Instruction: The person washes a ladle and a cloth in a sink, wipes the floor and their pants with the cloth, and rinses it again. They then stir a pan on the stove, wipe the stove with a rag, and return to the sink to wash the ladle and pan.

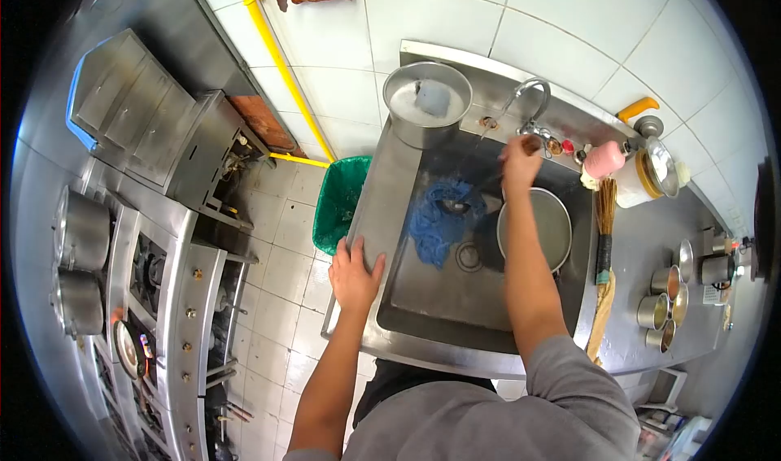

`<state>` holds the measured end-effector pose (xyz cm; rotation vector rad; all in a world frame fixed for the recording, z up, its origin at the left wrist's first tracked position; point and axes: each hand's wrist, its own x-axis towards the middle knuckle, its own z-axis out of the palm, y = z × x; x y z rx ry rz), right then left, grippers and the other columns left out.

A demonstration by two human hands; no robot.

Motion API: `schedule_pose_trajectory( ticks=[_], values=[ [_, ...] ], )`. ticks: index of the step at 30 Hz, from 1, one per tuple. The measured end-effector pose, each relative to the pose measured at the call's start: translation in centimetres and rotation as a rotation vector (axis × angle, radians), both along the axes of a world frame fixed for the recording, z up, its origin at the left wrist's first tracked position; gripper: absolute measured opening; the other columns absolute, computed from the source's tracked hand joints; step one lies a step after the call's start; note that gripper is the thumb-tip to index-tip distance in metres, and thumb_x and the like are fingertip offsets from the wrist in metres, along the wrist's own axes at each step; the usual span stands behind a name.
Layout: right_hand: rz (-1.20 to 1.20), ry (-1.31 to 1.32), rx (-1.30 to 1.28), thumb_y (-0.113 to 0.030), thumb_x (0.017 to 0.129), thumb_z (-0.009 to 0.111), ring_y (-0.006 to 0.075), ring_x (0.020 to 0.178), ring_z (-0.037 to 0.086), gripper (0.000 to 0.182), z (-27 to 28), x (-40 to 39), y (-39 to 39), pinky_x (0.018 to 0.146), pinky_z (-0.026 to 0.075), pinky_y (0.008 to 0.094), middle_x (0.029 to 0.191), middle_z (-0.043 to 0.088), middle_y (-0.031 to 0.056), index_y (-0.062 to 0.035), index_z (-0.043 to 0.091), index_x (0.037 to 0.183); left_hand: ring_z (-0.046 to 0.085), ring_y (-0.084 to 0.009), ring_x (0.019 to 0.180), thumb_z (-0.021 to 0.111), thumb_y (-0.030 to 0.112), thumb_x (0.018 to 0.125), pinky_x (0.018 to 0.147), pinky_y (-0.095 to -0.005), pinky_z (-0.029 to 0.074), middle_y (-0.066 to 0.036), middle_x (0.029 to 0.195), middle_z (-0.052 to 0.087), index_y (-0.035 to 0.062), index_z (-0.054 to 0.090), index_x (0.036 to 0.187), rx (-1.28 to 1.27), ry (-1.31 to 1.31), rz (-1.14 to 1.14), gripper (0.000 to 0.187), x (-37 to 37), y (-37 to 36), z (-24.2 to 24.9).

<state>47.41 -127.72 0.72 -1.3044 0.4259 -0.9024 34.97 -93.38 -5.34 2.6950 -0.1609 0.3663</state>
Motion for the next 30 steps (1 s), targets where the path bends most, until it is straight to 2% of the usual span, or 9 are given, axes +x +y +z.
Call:
schedule_pose_trajectory(
  ticks=[3, 9, 14, 16, 19, 22, 23, 25, 30],
  values=[
    [-0.119, -0.102, -0.016, -0.007, 0.085, 0.065, 0.0102, 0.048, 0.048, 0.016, 1.2, -1.2, -3.7, 0.046, 0.038, 0.0246, 0.059, 0.051, 0.0003, -0.0068, 0.052, 0.076, 0.050, -0.0349, 0.113, 0.069, 0.042, 0.079, 0.092, -0.0458, 0.040, -0.020, 0.133, 0.046, 0.0105, 0.055, 0.126, 0.014, 0.011, -0.009, 0.058, -0.3, 0.1, 0.0],
    [-0.420, -0.033, 0.072, -0.010, 0.086, 0.063, 0.0109, 0.054, 0.048, 0.012, -6.3, 0.7, -6.1, 0.051, 0.041, 0.0268, 0.067, 0.053, 0.0012, -0.0060, 0.052, 0.083, 0.049, -0.0354, 0.115, 0.068, 0.045, 0.080, 0.092, -0.0456, 0.039, -0.020, 0.134, 0.045, 0.0110, 0.054, 0.126, 0.026, 0.044, 0.011, 0.059, 0.0, 0.0, 0.0],
    [-0.124, -0.012, 0.217, -0.010, 0.084, 0.065, 0.0111, 0.053, 0.050, 0.014, -5.8, 2.0, -0.2, 0.051, 0.041, 0.0262, 0.065, 0.055, 0.0015, -0.0062, 0.053, 0.079, 0.051, -0.0370, 0.113, 0.070, 0.043, 0.078, 0.092, -0.0478, 0.041, -0.021, 0.133, 0.047, 0.0113, 0.055, 0.125, 0.013, 0.020, 0.012, 0.059, -0.1, -0.1, -0.2],
    [0.256, -0.036, 0.110, -0.011, 0.083, 0.067, 0.0105, 0.052, 0.050, 0.016, -3.1, 0.3, 1.8, 0.050, 0.041, 0.0268, 0.061, 0.054, 0.0006, -0.0065, 0.053, 0.076, 0.050, -0.0365, 0.114, 0.069, 0.044, 0.079, 0.092, -0.0475, 0.040, -0.021, 0.134, 0.046, 0.0112, 0.055, 0.126, 0.007, 0.039, 0.007, 0.059, -0.1, -0.1, 0.0],
    [0.371, 0.138, -0.014, -0.011, 0.084, 0.068, 0.0101, 0.051, 0.050, 0.017, 1.3, -5.3, 5.8, 0.048, 0.040, 0.0267, 0.057, 0.052, -0.0002, -0.0064, 0.053, 0.075, 0.050, -0.0359, 0.114, 0.068, 0.044, 0.079, 0.093, -0.0472, 0.039, -0.021, 0.134, 0.045, 0.0108, 0.054, 0.126, 0.000, 0.046, 0.007, 0.059, 0.0, 0.0, -0.1],
    [0.396, 0.111, -0.159, -0.010, 0.085, 0.068, 0.0101, 0.050, 0.050, 0.019, -7.6, -6.5, 6.6, 0.046, 0.039, 0.0259, 0.059, 0.052, 0.0008, -0.0062, 0.053, 0.075, 0.050, -0.0360, 0.114, 0.069, 0.044, 0.079, 0.093, -0.0471, 0.039, -0.021, 0.134, 0.045, 0.0104, 0.054, 0.126, 0.004, 0.041, 0.001, 0.060, -0.4, -0.1, 0.2],
    [0.408, 0.096, -0.169, -0.010, 0.085, 0.068, 0.0101, 0.050, 0.050, 0.019, -6.5, -4.9, 6.0, 0.046, 0.039, 0.0259, 0.059, 0.052, 0.0008, -0.0062, 0.053, 0.075, 0.050, -0.0360, 0.114, 0.069, 0.044, 0.079, 0.093, -0.0470, 0.039, -0.021, 0.134, 0.045, 0.0103, 0.054, 0.127, 0.011, 0.042, 0.014, 0.060, -0.1, -0.2, 0.4],
    [0.242, 0.091, 0.150, -0.010, 0.086, 0.068, 0.0095, 0.051, 0.050, 0.020, -3.8, -3.8, 4.1, 0.046, 0.039, 0.0251, 0.060, 0.052, 0.0005, -0.0068, 0.052, 0.074, 0.050, -0.0361, 0.114, 0.069, 0.044, 0.079, 0.093, -0.0470, 0.039, -0.021, 0.134, 0.045, 0.0102, 0.054, 0.127, 0.024, 0.049, 0.004, 0.060, -0.7, 0.1, 0.2],
    [0.096, -0.021, -0.066, -0.008, 0.088, 0.065, 0.0098, 0.052, 0.049, 0.018, -2.8, -2.1, 1.3, 0.051, 0.041, 0.0256, 0.060, 0.052, 0.0015, -0.0061, 0.052, 0.075, 0.049, -0.0378, 0.117, 0.071, 0.043, 0.077, 0.095, -0.0483, 0.039, -0.021, 0.134, 0.046, 0.0113, 0.054, 0.127, -0.020, 0.063, 0.000, 0.061, -0.4, -0.1, -0.1]
  ],
)
